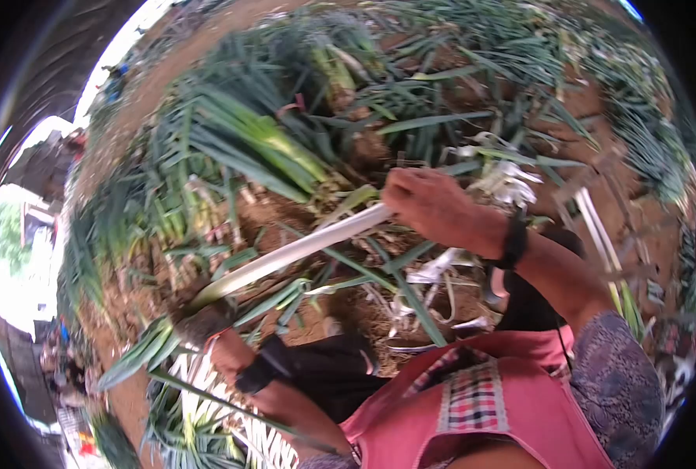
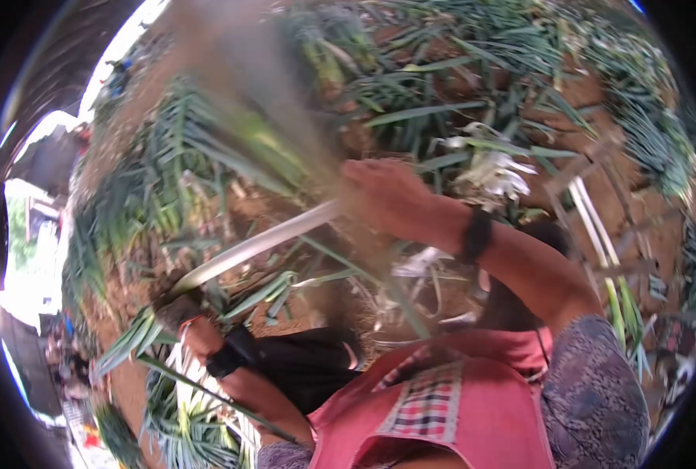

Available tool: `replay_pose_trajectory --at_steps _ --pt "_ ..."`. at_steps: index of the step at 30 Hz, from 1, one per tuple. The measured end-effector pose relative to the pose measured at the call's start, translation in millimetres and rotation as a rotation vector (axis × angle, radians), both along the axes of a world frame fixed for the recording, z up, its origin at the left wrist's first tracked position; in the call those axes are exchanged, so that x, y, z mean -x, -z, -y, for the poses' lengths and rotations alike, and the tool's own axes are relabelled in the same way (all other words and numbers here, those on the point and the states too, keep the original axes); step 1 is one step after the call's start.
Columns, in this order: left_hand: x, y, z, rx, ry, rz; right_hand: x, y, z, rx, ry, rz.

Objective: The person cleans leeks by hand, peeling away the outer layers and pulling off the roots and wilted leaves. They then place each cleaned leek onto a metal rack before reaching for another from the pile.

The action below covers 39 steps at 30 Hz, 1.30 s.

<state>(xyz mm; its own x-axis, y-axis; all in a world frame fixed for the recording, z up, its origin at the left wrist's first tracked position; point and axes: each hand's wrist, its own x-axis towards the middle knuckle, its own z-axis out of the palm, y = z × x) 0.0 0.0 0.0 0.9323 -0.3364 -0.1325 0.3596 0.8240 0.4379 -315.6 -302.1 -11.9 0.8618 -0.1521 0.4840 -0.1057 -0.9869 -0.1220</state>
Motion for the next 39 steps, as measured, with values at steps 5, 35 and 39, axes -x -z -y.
replay_pose_trajectory --at_steps 5,35,39 --pt "8 59 17 -0.197 0.015 0.020 22 -9 16 0.152 -0.017 -0.003" --pt "71 -12 56 -0.186 -0.198 -0.262 8 -24 9 0.239 0.008 0.239" --pt "61 -12 56 -0.016 -0.187 -0.361 12 -30 11 0.201 0.011 0.208"
